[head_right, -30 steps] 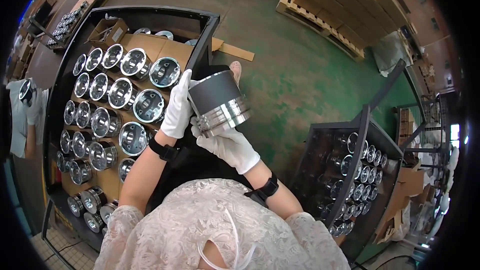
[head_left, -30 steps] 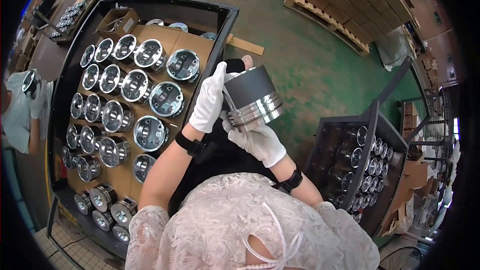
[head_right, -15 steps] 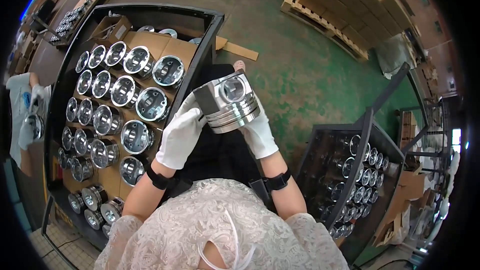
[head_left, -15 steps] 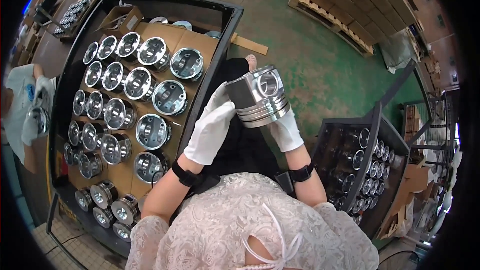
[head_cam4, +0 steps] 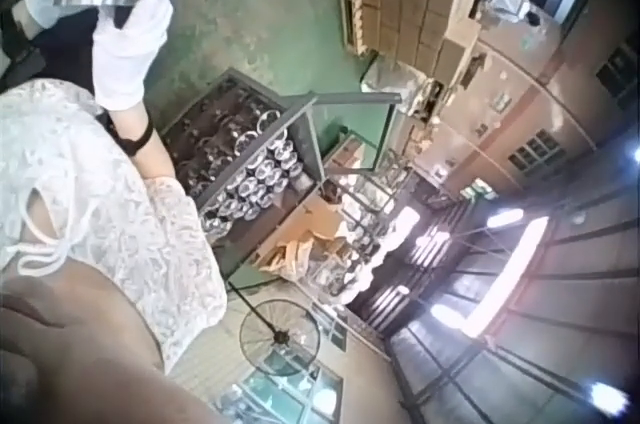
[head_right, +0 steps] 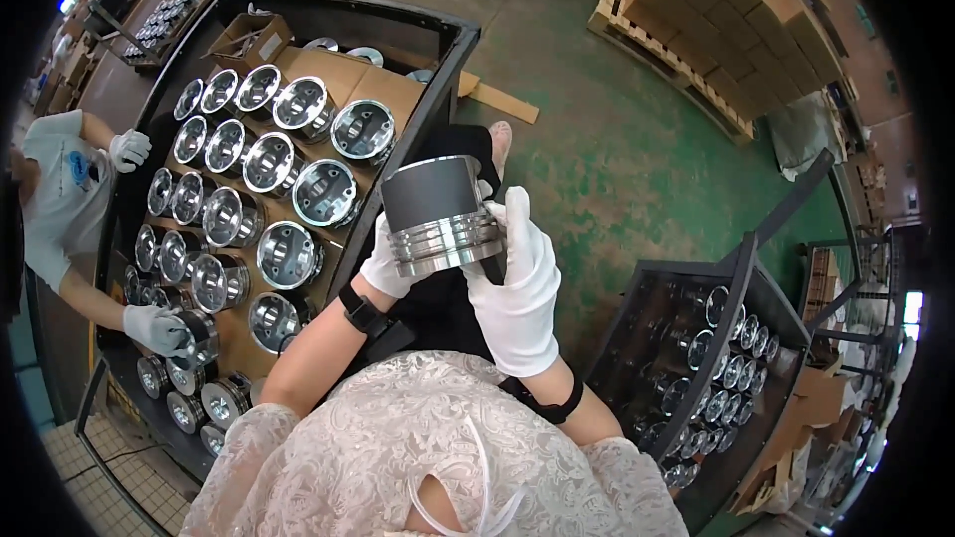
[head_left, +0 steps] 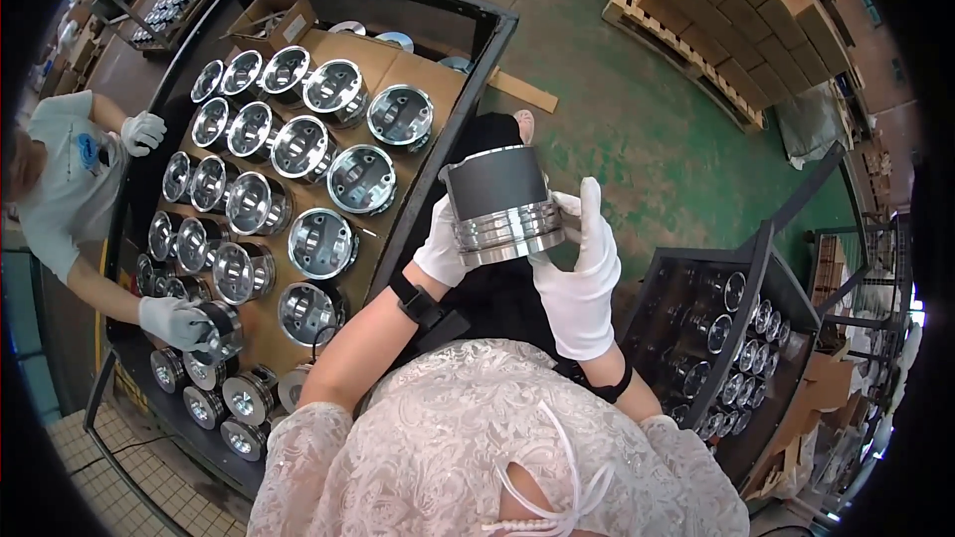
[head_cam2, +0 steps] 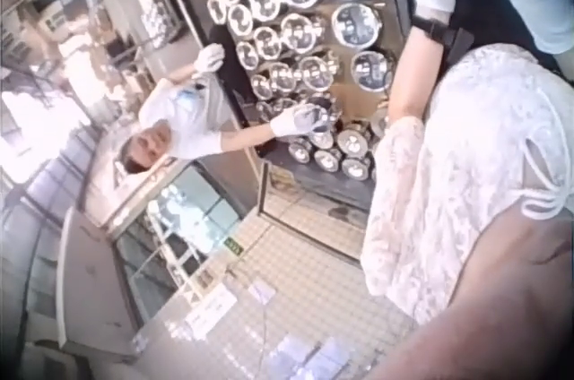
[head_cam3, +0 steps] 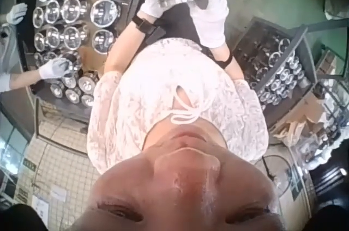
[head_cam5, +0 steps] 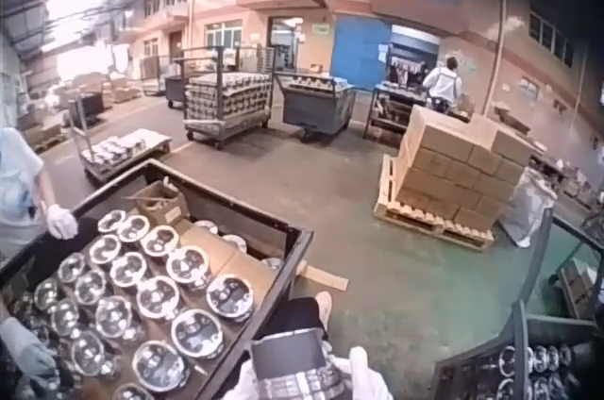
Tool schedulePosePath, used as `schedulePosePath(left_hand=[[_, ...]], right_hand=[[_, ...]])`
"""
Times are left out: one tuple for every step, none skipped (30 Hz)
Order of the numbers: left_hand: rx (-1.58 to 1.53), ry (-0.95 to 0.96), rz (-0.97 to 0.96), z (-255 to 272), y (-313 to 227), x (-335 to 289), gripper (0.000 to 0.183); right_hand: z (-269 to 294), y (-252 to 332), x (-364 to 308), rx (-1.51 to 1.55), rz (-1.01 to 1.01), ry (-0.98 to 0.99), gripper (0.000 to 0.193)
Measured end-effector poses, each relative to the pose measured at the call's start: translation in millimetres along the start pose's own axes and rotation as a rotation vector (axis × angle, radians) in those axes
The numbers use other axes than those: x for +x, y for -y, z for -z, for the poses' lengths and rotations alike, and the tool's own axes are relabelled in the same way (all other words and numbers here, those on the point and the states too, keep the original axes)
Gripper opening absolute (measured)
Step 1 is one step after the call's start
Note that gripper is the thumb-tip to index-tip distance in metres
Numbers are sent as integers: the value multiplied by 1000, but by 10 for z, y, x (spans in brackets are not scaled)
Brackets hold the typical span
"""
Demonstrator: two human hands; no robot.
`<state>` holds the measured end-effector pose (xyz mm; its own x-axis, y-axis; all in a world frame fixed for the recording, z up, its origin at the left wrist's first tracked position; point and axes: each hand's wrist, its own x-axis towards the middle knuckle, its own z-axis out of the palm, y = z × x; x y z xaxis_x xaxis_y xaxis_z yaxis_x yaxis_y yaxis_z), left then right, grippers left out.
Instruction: Inspecting metal pistons using a measurement gauge and sorting them into a metal bin on the fabrication floor.
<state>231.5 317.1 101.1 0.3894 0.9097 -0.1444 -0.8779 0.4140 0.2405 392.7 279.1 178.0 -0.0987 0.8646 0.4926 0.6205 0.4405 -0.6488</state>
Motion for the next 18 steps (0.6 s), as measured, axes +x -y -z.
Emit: schedulePosePath(left_hand=[[-42,98,15,-27,5,13,55],[-101,100,43,-41,-1,3,56],[-99,106,42,-24,6,11,56],[-101,33,17,38,28,38,55],[-103,-41,-8,85,40,48,55],[-71,-144,7,64,25,16,54],[-22,-136,-44,50,-15,-87,49],[147,-110,-183,30,-43,-102,49],[307,-89,-324,3,-63,-159,51],[433,-83,-359,-182,-127,-203,71],[912,-327,-373,-296,-77,-221,97],[1145,-263,-562,-569,-22,-328,101],[1379,-201,-763,-772,11,-457,105],[1531,-178,-802,-694,42,-512,127],[1571,16,-861,-694,-19,-503,131],[1626,2,-850,-688,-65,-611,132],[1683,-18,-837,-675,-105,-742,132],[1632,23,-789,-680,-153,-865,131]], right_hand=[[5,-6,-6,21,6,-4,98],[1,-38,-26,21,9,-7,98],[-5,-101,-51,162,-62,44,104],[-37,-194,-85,303,-135,94,110],[-130,-313,-143,300,-132,89,110],[-224,-449,-207,650,-171,91,111],[-277,-483,-229,1008,-206,97,114],[-284,-518,-220,1342,-304,245,110],[-277,-328,-34,1493,-814,306,95],[-264,-322,38,1720,-840,348,87],[-272,-336,92,1949,-857,392,81],[-405,-324,154,1820,-777,254,70],[-370,-244,249,1411,-496,260,66],[-464,-369,246,1696,-639,264,60],[-536,-533,223,1964,-787,253,55],[-508,-437,287,2082,-761,365,47],[-544,-363,251,2066,-825,306,53],[-545,-289,264,1982,-805,328,61]])
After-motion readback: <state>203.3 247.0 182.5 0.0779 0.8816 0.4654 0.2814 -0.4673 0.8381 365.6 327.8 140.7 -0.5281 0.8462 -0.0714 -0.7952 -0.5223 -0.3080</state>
